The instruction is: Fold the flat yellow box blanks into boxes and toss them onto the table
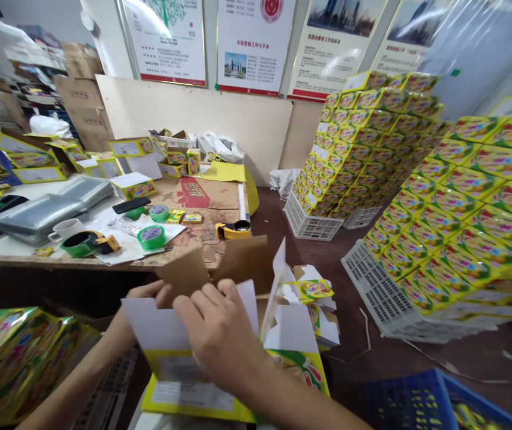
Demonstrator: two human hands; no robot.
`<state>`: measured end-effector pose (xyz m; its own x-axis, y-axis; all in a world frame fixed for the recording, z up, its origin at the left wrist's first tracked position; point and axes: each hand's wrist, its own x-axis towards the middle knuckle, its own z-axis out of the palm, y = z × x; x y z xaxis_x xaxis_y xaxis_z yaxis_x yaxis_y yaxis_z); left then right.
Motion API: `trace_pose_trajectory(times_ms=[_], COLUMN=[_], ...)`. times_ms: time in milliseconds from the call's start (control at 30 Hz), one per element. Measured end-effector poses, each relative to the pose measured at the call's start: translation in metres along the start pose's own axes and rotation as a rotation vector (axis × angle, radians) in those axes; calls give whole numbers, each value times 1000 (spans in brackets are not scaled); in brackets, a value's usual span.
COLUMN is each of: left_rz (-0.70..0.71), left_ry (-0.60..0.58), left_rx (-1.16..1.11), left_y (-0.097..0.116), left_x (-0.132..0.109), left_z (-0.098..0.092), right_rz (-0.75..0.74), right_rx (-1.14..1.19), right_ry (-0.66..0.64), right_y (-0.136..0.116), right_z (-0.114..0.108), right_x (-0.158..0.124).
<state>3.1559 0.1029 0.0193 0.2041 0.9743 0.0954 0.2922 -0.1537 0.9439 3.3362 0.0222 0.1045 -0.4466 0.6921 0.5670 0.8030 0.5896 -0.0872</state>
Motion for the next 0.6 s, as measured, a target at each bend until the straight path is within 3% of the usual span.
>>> trace_pose_trajectory(times_ms=[100, 167, 267, 333, 400, 467, 600], left_rz=[-24, -41, 40, 133, 157, 106, 63], left_ry=[196, 259, 204, 94, 21, 8, 28], left_rx=[92, 23, -75, -10, 85, 151, 282], left_y=[-7, -9, -6, -4, -6, -13, -27], left_x=[-6, -12, -18, -19, -17, -14, -16], left_z=[6, 13, 29, 37, 40, 38, 29], right_rz=[114, 214, 323, 334, 353, 377, 353], right_rx=[-52, -144, -238, -224, -193, -171, -312], right_ry=[-86, -241, -463, -504, -464, -345, 135], right_y=[6, 13, 21, 26, 33, 44, 67], right_z=[9, 23, 43, 47, 41, 25, -7], right_x=[-23, -29, -24, -19, -19, -27, -61])
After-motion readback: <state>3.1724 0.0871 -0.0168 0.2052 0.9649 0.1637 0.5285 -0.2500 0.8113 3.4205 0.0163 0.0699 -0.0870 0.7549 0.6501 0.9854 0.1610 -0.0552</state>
